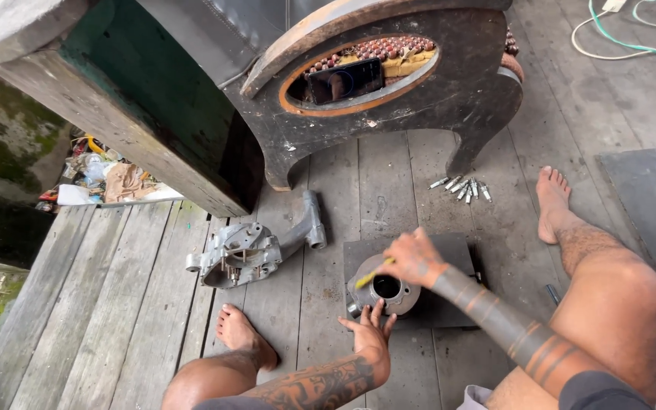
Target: Cleaning a motorcycle cylinder block using a small brush to remove dirt and debris from the surfaces and crevices.
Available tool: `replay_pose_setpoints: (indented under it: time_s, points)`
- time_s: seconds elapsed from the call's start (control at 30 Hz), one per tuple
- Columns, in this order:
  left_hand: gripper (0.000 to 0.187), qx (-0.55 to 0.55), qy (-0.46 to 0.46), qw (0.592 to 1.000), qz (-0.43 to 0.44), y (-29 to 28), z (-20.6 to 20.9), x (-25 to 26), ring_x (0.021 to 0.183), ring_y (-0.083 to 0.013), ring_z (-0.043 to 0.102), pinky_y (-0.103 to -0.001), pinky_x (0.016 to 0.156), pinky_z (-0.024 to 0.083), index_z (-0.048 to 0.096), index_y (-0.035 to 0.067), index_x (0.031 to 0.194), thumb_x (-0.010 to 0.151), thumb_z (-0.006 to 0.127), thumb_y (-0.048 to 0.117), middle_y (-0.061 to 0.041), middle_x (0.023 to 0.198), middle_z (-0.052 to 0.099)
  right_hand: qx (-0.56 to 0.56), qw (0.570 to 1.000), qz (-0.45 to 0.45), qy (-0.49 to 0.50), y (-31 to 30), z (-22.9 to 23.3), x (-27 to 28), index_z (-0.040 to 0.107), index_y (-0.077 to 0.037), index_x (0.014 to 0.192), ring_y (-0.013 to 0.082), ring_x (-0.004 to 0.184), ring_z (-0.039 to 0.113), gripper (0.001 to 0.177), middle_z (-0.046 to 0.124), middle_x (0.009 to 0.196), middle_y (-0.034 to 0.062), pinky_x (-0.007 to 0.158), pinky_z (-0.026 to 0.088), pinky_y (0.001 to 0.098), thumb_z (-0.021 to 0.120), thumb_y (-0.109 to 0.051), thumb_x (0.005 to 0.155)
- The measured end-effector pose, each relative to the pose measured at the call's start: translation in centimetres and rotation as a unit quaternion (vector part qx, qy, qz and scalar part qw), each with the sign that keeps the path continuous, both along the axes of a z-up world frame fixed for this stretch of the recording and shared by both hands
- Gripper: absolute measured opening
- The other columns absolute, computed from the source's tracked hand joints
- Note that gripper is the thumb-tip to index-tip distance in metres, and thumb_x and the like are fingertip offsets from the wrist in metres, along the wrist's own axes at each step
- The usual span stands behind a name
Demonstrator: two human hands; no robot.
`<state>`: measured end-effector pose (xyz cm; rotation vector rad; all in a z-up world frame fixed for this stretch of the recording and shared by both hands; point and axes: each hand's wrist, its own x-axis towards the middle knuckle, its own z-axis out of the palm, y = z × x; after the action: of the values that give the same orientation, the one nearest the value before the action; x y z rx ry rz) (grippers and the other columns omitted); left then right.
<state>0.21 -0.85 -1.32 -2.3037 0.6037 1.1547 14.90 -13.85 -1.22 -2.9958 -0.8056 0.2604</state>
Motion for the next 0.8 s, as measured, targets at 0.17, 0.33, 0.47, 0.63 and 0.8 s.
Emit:
replay_pose_setpoints:
  time_s: [0.17, 0.33, 0.47, 0.63, 0.8]
  points:
    - [0.111, -0.008, 0.0, 1.0, 0.003, 0.2, -0.5, 0.3, 0.158, -0.0381, -0.002, -0.082, 0.102, 0.039, -0.011, 0.021, 0.167, 0.093, 0.071, 0.01, -0.012, 0.172, -0.029, 0.05, 0.997, -0.03, -0.056, 0.1, 0.7, -0.7, 0.079, -0.029, 0.091, 0.0152, 0.085, 0.056, 0.04, 0.072, 0.084, -0.0034, 0.093, 0.031, 0.0422, 0.063, -0.065, 0.089]
    - [0.11, -0.002, -0.006, 1.0, 0.004, -0.3, -1.5, -0.1, 0.158, -0.0397, -0.003, -0.08, 0.102, 0.04, -0.012, 0.021, 0.167, 0.094, 0.07, 0.013, -0.013, 0.171, -0.03, 0.058, 0.995, 0.038, 0.074, 0.9, 0.2, -1.3, 0.08, -0.031, 0.099, 0.0136, 0.083, 0.053, 0.039, 0.069, 0.081, -0.0045, 0.091, 0.031, 0.0398, 0.061, -0.065, 0.091]
    - [0.102, -0.014, -0.013, 1.0, 0.011, -0.3, -1.9, 0.1, 0.157, -0.0417, 0.006, -0.073, 0.097, 0.049, -0.008, 0.021, 0.168, 0.098, 0.065, 0.014, -0.013, 0.172, -0.029, 0.037, 0.994, -0.06, -0.084, -1.1, -0.6, 1.1, 0.08, -0.027, 0.098, 0.0157, 0.081, 0.06, 0.046, 0.074, 0.083, -0.0018, 0.093, 0.035, 0.0417, 0.06, -0.068, 0.089]
    - [0.104, -0.011, -0.01, 1.0, -0.004, -0.6, -2.9, 0.2, 0.157, -0.0419, 0.005, -0.071, 0.097, 0.051, -0.01, 0.021, 0.168, 0.097, 0.066, 0.016, -0.013, 0.172, -0.028, 0.087, 0.995, 0.051, 0.021, 1.3, -0.6, -1.9, 0.079, -0.032, 0.088, 0.0129, 0.081, 0.052, 0.034, 0.071, 0.081, -0.0085, 0.089, 0.03, 0.0412, 0.063, -0.061, 0.091]
    - [0.091, -0.025, -0.029, 0.999, -0.039, -0.3, -2.2, 0.0, 0.154, -0.047, 0.012, -0.064, 0.103, 0.045, -0.005, 0.011, 0.168, 0.101, 0.055, 0.023, -0.023, 0.172, -0.021, 0.047, 0.996, -0.076, 0.017, -0.5, 0.5, 1.2, 0.081, -0.03, 0.092, 0.0132, 0.072, 0.059, 0.047, 0.07, 0.068, -0.0057, 0.092, 0.033, 0.0389, 0.06, -0.071, 0.087]
